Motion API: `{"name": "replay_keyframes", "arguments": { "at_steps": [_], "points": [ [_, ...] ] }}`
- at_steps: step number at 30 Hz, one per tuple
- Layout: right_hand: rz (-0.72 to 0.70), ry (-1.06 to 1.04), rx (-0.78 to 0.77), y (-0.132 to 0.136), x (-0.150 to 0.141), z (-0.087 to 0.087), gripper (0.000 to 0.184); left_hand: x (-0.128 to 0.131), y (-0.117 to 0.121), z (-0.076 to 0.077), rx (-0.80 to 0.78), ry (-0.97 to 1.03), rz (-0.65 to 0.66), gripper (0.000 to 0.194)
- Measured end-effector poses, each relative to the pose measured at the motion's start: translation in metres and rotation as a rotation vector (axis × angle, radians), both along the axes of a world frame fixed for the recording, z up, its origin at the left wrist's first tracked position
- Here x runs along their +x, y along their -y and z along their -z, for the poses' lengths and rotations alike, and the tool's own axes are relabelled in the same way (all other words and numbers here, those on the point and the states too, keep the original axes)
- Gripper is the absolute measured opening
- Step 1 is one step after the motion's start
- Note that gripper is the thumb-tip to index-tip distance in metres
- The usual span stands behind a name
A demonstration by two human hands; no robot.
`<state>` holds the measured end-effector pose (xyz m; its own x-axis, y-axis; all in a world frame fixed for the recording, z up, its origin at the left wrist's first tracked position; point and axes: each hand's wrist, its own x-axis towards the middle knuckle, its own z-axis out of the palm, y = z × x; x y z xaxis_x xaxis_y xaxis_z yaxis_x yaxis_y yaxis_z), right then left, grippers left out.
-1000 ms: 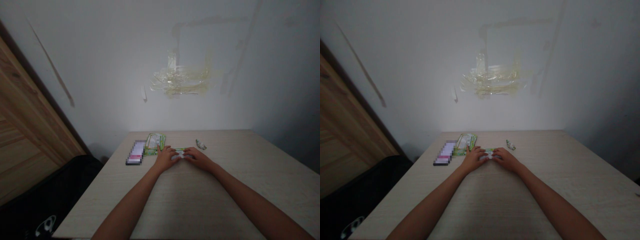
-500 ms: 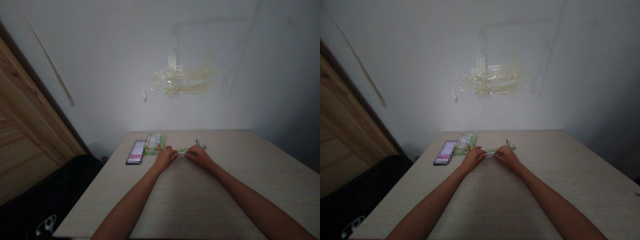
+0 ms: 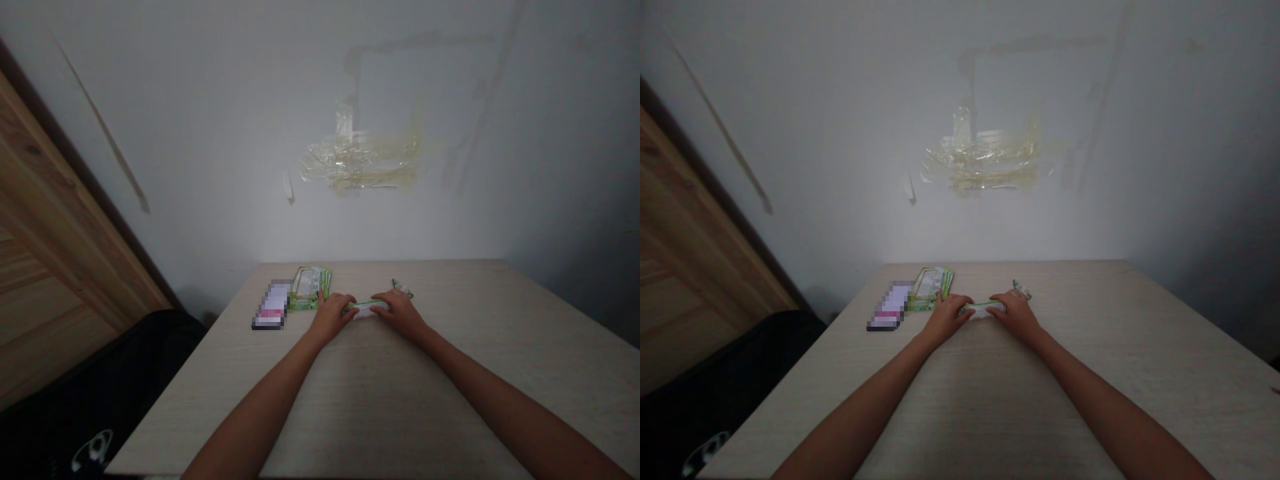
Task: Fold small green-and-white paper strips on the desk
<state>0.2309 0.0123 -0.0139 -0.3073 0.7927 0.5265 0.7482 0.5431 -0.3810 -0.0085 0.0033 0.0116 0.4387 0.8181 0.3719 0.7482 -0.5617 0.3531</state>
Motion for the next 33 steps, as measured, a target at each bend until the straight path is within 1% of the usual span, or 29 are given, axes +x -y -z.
{"name": "replay_keyframes", "arguments": {
  "at_steps": [4, 9, 14, 20, 25, 33],
  "points": [
    [-0.01, 0.028, 0.005, 0.0021, -0.0015, -0.0021, 0.037, 0.0004, -0.0007, 0.0012, 0.0, 0.006, 0.007, 0.022],
    [-0.088, 0.035, 0.057, 0.0057, -0.0035, -0.008, 0.035, -0.0005, -0.002, 0.0024, 0.002, 0.014, 0.004, 0.025],
    [-0.114, 0.008, 0.106, 0.0058, -0.0034, -0.0063, 0.04, -0.0013, -0.0024, 0.0022, 0.005, -0.026, 0.021, 0.024],
    [-0.175, 0.051, 0.154, 0.0049, -0.0031, -0.0042, 0.032, -0.002, -0.0032, 0.005, 0.032, -0.039, 0.019, 0.025],
    [-0.213, 0.086, 0.128, 0.0064, -0.0041, -0.0064, 0.022, -0.002, -0.0017, 0.0053, 0.05, -0.039, 0.026, 0.025],
    [-0.216, 0.096, 0.074, 0.007, -0.0066, -0.0047, 0.022, -0.0021, -0.002, 0.0039, 0.036, -0.049, 0.042, 0.023]
  ]
}}
